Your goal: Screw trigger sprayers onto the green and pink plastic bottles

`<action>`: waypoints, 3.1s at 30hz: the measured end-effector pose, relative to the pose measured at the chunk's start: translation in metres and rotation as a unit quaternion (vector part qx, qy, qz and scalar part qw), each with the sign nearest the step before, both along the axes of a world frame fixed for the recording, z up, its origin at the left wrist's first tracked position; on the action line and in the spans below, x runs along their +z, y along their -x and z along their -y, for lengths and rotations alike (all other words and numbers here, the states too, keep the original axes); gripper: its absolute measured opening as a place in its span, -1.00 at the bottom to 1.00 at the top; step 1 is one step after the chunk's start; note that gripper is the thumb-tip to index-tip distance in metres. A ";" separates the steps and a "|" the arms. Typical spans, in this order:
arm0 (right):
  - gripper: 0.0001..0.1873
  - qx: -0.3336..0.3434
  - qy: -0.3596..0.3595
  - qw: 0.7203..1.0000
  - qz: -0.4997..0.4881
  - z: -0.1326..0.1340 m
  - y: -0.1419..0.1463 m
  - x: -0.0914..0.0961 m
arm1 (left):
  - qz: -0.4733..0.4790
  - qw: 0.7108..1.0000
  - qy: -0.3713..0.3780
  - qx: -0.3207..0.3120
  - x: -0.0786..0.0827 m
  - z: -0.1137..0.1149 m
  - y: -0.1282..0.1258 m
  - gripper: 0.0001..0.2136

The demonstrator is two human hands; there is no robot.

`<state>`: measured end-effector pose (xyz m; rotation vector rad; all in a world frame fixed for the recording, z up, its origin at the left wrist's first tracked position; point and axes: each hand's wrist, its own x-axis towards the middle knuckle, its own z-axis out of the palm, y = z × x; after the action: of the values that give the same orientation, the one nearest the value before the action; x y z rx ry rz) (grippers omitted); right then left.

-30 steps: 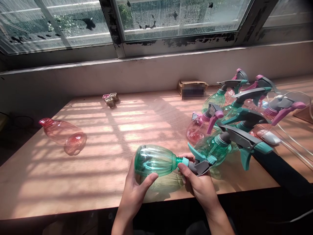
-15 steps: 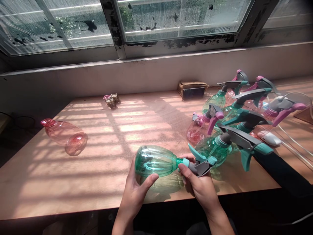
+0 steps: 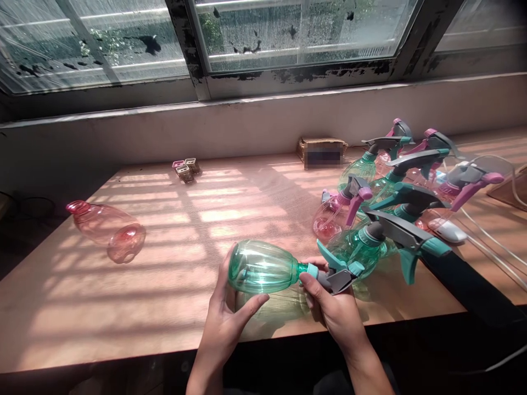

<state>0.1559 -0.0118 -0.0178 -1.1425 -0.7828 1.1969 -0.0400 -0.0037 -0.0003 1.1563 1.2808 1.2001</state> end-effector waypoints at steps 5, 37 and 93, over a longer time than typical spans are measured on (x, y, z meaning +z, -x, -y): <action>-0.60 -0.020 -0.006 1.000 0.002 0.000 0.001 -0.004 | 0.038 0.999 0.004 0.008 0.010 0.002 -0.010 -0.21; -0.62 0.007 0.000 0.998 0.064 0.006 -0.002 -0.007 | 0.016 0.999 0.006 0.044 0.012 0.005 -0.008 -0.15; -0.57 0.006 -0.025 0.999 -0.045 0.000 0.000 -0.009 | 0.037 0.999 -0.030 -0.015 0.006 0.000 -0.007 -0.29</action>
<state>0.1558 -0.0116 -0.0269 -1.0369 -0.7478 1.2227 -0.0332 -0.0034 0.0062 1.1587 1.1762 1.2551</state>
